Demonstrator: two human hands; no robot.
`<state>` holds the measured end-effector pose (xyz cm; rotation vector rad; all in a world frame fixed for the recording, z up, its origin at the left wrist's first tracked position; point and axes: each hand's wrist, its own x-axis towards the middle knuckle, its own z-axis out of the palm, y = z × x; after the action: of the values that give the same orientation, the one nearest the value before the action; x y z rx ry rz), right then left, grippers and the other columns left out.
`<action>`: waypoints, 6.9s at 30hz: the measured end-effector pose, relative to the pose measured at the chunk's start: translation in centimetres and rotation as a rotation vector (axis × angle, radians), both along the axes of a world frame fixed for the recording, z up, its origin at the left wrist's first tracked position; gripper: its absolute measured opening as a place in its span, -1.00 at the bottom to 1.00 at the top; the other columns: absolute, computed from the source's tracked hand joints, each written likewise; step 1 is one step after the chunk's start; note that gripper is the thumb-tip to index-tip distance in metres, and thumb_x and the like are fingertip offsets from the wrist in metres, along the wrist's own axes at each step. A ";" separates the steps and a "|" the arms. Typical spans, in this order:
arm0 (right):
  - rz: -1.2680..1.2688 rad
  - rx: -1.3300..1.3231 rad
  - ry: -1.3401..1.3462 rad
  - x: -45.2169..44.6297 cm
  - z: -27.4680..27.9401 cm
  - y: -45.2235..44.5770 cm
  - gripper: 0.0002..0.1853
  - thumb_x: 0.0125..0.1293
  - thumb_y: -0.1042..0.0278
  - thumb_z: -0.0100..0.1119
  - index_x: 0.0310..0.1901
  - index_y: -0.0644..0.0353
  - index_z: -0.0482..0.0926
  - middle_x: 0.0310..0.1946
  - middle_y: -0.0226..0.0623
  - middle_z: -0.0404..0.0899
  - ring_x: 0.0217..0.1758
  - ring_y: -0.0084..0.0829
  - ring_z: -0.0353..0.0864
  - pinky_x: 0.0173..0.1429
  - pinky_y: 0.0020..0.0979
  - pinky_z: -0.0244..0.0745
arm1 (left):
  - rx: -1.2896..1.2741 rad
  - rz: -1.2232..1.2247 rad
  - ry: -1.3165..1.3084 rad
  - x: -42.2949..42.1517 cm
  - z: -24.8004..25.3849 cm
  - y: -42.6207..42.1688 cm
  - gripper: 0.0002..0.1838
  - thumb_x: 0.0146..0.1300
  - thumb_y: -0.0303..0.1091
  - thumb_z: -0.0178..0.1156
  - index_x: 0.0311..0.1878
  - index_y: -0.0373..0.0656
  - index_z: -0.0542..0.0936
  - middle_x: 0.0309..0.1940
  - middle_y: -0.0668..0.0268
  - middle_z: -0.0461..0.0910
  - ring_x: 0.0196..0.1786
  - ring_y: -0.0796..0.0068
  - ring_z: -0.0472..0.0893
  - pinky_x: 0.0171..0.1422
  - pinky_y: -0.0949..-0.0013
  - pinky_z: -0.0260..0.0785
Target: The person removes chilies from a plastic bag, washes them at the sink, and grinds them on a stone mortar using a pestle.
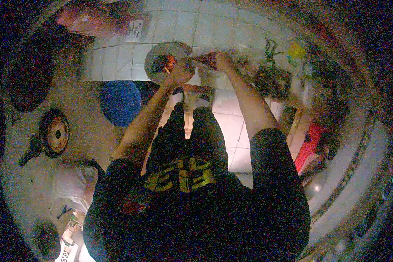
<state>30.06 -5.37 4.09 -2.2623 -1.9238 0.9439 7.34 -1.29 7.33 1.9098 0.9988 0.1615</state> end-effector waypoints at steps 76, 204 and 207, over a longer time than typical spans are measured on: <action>-1.292 0.297 0.934 0.9 -4.0 -4.1 -0.87 0.17 0.45 0.27 -0.26 0.19 0.53 -0.37 -0.33 0.62 -0.32 -0.46 0.64 -0.25 -0.50 0.58 | -0.033 0.057 -0.141 -1.9 0.9 -1.7 -0.64 0.06 -0.41 0.15 -0.04 -0.31 0.51 -0.19 -0.09 0.58 -0.13 -0.03 0.59 -0.03 0.14 0.43; -0.513 0.252 0.187 6.1 1.4 -9.9 -0.65 0.12 0.38 0.29 -0.03 0.24 0.57 -0.20 -0.20 0.65 -0.12 -0.37 0.61 0.03 -0.37 0.48 | -0.223 0.883 -0.503 -4.2 -2.8 -2.7 -0.95 0.10 -0.51 0.31 -0.41 -0.24 0.61 -0.48 0.35 0.61 -0.41 0.60 0.56 -0.30 0.49 0.41; -0.737 0.491 0.803 2.9 -2.6 -13.8 -0.69 0.15 0.44 0.26 -0.05 0.27 0.58 -0.23 -0.24 0.66 -0.18 -0.45 0.62 -0.04 -0.44 0.49 | -0.160 1.040 -0.124 -4.9 -0.7 -2.3 -0.90 0.06 -0.44 0.35 -0.35 -0.22 0.67 -0.46 0.30 0.66 -0.39 0.59 0.59 -0.28 0.45 0.42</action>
<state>33.01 -19.16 1.48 -1.6731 -0.7770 0.9061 2.49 -3.55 6.63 1.0617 1.7642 0.7528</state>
